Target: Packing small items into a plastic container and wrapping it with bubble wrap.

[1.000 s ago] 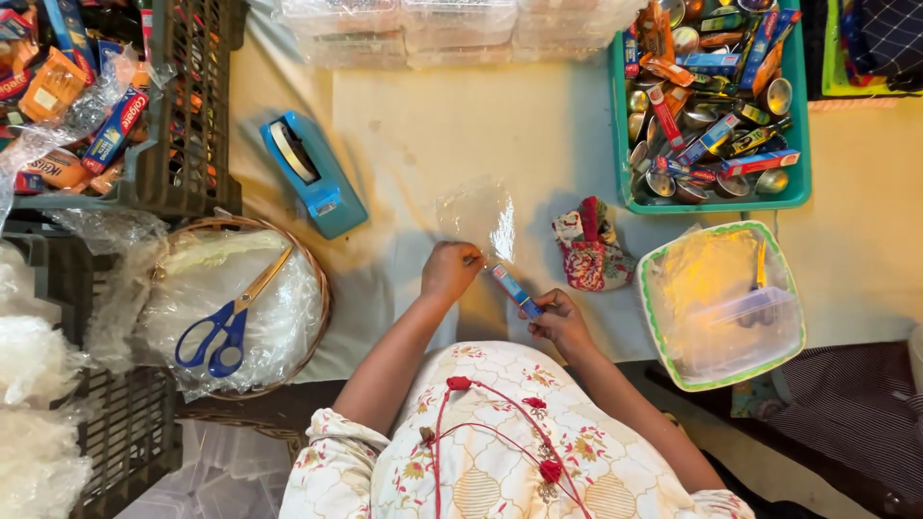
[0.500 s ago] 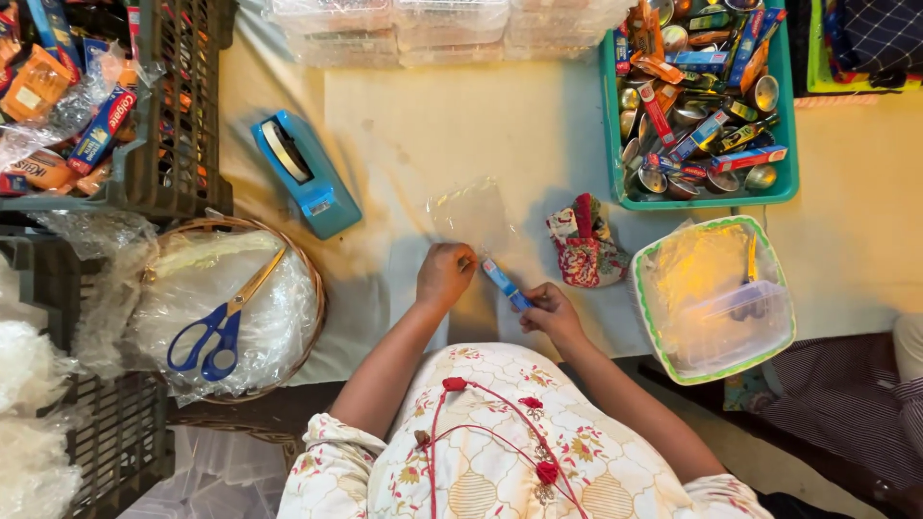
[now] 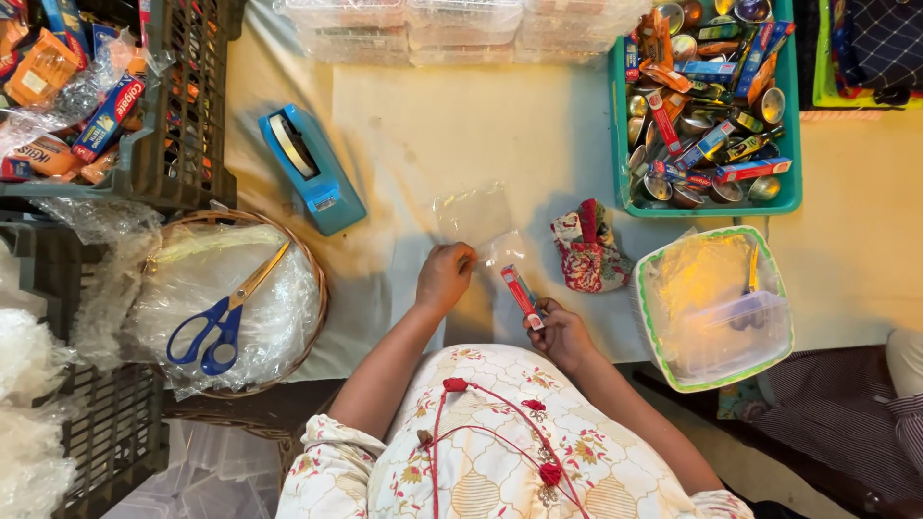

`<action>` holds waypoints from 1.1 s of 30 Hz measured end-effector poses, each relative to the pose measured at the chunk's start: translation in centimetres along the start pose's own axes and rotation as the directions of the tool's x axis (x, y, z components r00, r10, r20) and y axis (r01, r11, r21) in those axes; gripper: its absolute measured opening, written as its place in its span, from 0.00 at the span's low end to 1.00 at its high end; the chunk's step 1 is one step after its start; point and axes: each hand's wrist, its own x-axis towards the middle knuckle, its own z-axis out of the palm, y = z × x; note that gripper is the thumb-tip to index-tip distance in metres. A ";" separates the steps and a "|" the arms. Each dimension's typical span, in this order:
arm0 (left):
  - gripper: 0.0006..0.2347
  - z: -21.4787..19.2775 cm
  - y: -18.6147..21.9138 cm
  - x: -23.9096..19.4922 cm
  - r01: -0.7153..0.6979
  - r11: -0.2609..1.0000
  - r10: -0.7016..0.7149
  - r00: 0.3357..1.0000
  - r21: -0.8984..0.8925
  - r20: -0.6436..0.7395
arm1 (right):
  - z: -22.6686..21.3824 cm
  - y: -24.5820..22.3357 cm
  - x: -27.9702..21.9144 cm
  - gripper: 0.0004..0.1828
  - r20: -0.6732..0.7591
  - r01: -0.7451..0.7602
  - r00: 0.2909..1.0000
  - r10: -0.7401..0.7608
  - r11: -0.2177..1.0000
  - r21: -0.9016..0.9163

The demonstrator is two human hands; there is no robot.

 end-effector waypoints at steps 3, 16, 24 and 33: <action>0.07 -0.1 0.5 -0.1 0.016 0.999 -0.016 1.000 0.031 0.001 | 0.4 0.1 0.2 0.23 0.032 0.003 0.999 -0.004 1.000 0.019; 0.05 0.0 1.1 -0.3 0.029 0.999 -0.028 0.998 0.020 -0.053 | 2.3 2.4 1.8 0.19 0.034 0.579 0.762 -0.647 0.657 -0.483; 0.05 -0.3 1.2 -0.4 0.009 1.000 -0.008 0.999 0.022 -0.054 | 7.9 -1.4 -3.3 0.17 0.467 0.468 0.349 -0.812 -0.281 -0.838; 0.06 -0.3 0.8 -0.7 -0.046 0.998 0.048 0.997 0.045 -0.057 | 7.7 -1.4 -2.2 0.20 0.594 0.463 0.457 -0.662 -0.393 -0.794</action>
